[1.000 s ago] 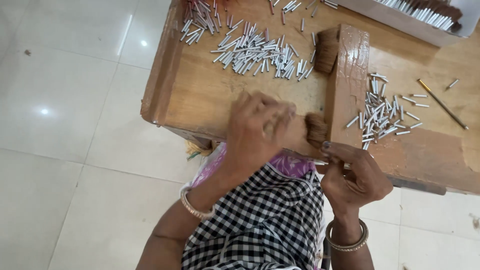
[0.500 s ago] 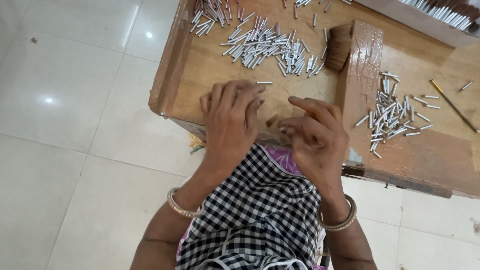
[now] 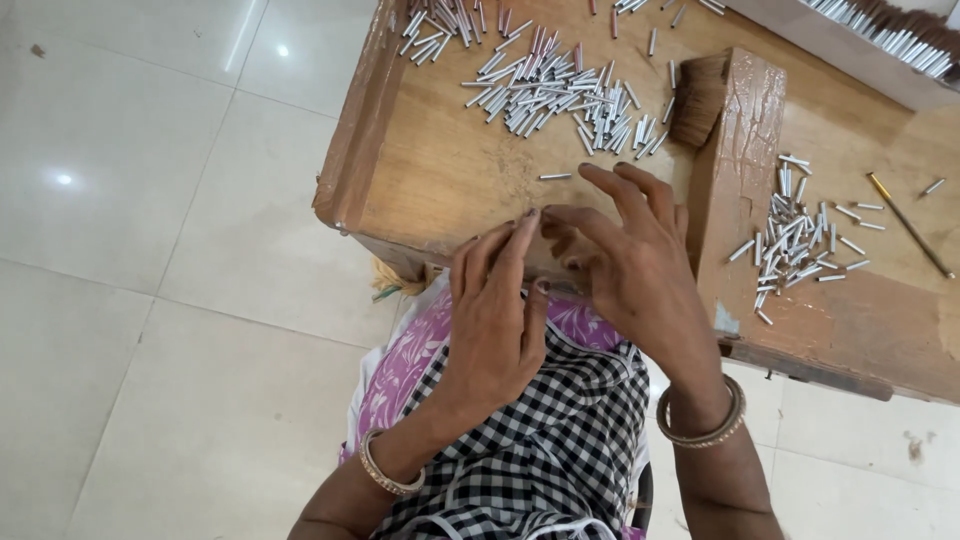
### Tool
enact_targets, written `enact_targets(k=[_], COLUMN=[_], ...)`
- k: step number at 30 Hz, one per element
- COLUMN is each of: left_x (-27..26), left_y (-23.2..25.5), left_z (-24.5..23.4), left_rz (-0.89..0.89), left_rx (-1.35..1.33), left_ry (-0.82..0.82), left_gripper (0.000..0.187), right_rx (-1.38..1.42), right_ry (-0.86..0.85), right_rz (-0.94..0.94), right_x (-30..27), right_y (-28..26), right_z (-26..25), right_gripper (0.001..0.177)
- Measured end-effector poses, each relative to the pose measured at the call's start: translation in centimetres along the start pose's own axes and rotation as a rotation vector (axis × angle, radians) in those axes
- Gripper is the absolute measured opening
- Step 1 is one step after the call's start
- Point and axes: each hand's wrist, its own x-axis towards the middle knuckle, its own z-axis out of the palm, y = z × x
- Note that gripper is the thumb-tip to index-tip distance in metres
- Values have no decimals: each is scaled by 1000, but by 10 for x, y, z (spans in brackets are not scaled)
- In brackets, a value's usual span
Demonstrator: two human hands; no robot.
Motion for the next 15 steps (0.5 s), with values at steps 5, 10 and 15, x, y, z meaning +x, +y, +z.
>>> enact_targets(k=[5,10,15], left_x=[-5,-17,-18], left_y=[3,5,8], left_z=[3,15,23], left_rz=[-14,-8,27], left_rx=[-12,22,128], left_ry=[0,-60,-156], left_gripper=[60,63,65], right_rx=[7,-25,-121], right_ry=[77,145,114], right_rz=[87,207,91], right_x=[-12,-35,-32], right_y=[11,12,15], right_z=[24,7,7], right_gripper=[33,42,29])
